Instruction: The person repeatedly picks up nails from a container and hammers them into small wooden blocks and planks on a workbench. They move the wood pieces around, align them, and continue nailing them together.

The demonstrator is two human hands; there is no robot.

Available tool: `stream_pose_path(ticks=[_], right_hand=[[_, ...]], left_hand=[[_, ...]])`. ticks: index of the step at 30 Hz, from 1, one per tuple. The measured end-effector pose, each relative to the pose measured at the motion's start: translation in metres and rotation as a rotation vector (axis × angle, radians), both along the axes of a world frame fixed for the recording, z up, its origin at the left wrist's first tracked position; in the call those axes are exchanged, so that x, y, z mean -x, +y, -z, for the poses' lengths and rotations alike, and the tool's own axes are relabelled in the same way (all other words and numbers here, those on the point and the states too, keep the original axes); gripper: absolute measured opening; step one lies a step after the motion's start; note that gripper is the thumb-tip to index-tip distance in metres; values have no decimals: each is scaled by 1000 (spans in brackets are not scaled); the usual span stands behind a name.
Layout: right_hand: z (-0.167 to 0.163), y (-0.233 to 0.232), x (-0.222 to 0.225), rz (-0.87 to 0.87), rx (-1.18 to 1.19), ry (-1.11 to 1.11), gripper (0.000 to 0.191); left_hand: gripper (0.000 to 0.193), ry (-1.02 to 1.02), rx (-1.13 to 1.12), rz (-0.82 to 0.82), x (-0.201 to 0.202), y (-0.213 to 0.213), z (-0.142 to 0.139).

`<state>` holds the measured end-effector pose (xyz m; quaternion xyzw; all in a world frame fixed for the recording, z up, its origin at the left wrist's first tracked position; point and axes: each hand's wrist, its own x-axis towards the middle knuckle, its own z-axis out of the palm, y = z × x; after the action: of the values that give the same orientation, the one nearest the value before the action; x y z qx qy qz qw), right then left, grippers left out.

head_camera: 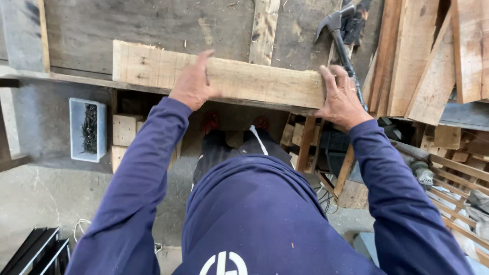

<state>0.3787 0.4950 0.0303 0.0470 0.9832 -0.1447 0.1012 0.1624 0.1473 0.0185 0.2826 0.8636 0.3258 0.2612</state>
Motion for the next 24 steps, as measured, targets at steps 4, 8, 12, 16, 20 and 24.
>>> stream_pose_path(ticks=[4,8,12,16,20,24], right_hand=[[-23,-51,-14,48,-30,231,92],[-5,-140,-24,409,826,-77,53],[52,-173,2,37,374,194,81],[81,-181,22,19,245,229,100],[88,-185,51,255,414,-99,107],[92,-178,79,221,386,73,114]], left_hand=[[94,-353,-384,-641,-39,-33,-19],[80,-308,-318,-671,-75,-34,-20],[66,186,-52,-180,-56,-14,-17],[112,287,377,305,0,12,-21],[128,214,580,528,24,35,-18],[119,288,464,571,23,34,0]])
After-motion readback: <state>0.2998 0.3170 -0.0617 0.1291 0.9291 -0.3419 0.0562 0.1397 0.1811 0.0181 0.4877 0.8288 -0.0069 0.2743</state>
